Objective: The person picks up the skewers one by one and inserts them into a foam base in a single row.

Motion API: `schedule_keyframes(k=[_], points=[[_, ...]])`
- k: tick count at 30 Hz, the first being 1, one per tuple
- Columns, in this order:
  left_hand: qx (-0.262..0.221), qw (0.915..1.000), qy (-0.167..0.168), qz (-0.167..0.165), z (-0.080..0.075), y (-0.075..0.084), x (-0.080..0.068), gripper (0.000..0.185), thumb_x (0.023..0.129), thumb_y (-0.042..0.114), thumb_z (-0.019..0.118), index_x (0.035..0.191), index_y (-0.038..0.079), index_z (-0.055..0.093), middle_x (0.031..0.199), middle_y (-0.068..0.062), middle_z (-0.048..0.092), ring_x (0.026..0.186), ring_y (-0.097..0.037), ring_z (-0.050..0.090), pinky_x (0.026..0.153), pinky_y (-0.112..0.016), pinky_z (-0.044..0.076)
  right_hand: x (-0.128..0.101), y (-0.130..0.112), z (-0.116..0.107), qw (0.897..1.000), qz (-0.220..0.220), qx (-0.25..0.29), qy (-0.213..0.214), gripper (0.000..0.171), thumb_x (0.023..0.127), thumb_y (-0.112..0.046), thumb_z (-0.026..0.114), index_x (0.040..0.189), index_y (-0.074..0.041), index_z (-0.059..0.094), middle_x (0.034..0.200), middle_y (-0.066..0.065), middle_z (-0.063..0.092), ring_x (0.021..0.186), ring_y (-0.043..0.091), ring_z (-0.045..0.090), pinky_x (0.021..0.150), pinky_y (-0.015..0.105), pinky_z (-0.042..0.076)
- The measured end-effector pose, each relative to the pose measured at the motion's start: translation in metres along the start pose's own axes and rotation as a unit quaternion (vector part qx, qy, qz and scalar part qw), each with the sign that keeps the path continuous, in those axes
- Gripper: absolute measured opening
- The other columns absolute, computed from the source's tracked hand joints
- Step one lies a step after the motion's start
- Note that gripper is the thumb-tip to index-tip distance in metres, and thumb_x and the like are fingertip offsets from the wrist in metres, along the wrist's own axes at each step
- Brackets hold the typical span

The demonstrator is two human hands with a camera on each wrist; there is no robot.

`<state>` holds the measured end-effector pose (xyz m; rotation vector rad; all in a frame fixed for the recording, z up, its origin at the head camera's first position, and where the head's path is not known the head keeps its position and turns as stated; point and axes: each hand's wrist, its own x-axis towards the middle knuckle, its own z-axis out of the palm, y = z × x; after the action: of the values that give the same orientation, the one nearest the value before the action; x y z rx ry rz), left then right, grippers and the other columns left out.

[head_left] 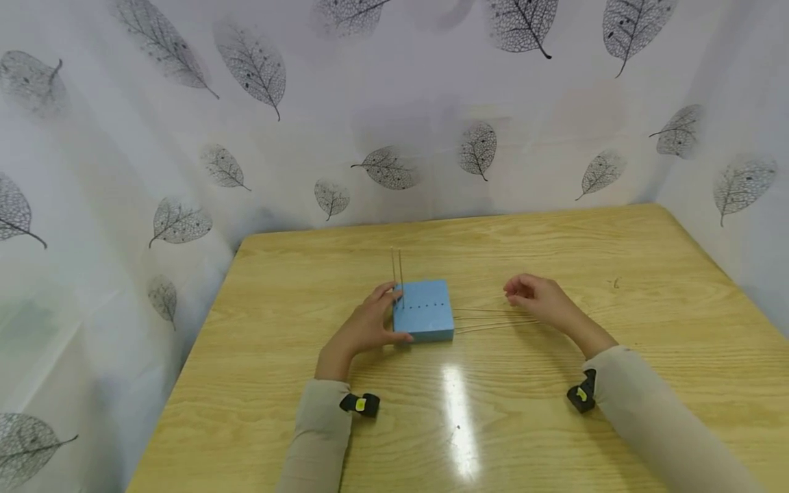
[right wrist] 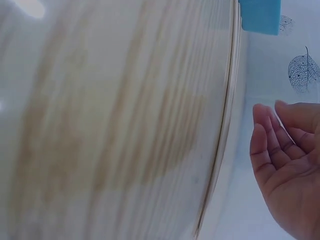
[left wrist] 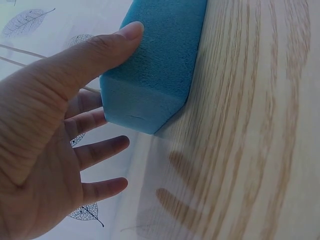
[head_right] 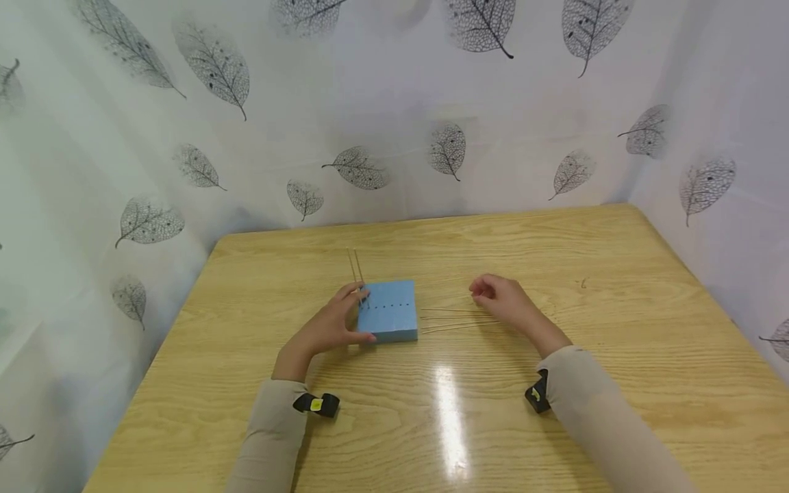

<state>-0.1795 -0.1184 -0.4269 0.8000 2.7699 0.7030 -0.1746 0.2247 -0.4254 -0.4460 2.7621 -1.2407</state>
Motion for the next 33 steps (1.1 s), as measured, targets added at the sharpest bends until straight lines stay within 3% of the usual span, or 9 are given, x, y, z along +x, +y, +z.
schedule_keyframes(k=[6, 14, 24, 33], points=[[0.001, 1.0, -0.001, 0.0, -0.001, 0.0, 0.0, 0.092, 0.068, 0.048, 0.073, 0.141, 0.01, 0.031, 0.148, -0.005, 0.021, 0.133, -0.022, 0.023, 0.104, -0.041, 0.029, -0.001, 0.006, 0.001, 0.999, 0.011, -0.049, -0.023, 0.013, 0.088, -0.008, 0.056, 0.098, -0.001, 0.06, 0.087, 0.006, 0.06, 0.076, 0.016, 0.051, 0.065, 0.029, 0.044], [0.002, 0.9999, 0.002, 0.014, -0.003, 0.001, 0.0, 0.092, 0.068, 0.047, 0.073, 0.14, 0.009, 0.031, 0.147, -0.01, 0.023, 0.133, -0.025, 0.024, 0.103, -0.043, 0.03, -0.001, 0.008, 0.002, 0.997, 0.022, -0.056, -0.041, 0.011, 0.086, -0.005, 0.056, 0.096, -0.002, 0.06, 0.085, 0.005, 0.06, 0.075, 0.015, 0.051, 0.064, 0.029, 0.044], [0.0, 1.0, 0.0, 0.006, -0.004, 0.001, -0.001, 0.091, 0.069, 0.047, 0.073, 0.14, 0.009, 0.031, 0.147, -0.008, 0.022, 0.133, -0.024, 0.024, 0.103, -0.043, 0.03, 0.004, 0.007, 0.007, 0.997, 0.0, -0.052, -0.056, 0.014, 0.082, -0.001, 0.061, 0.096, 0.0, 0.06, 0.086, 0.006, 0.063, 0.078, 0.015, 0.056, 0.065, 0.024, 0.046], [-0.002, 1.0, 0.001, 0.007, -0.004, 0.002, -0.001, 0.091, 0.069, 0.046, 0.073, 0.14, 0.009, 0.031, 0.147, -0.008, 0.022, 0.133, -0.024, 0.024, 0.103, -0.043, 0.031, 0.006, 0.008, 0.011, 0.996, -0.011, -0.063, -0.065, 0.01, 0.081, -0.002, 0.061, 0.092, -0.002, 0.06, 0.081, 0.004, 0.061, 0.074, 0.013, 0.053, 0.063, 0.024, 0.045]])
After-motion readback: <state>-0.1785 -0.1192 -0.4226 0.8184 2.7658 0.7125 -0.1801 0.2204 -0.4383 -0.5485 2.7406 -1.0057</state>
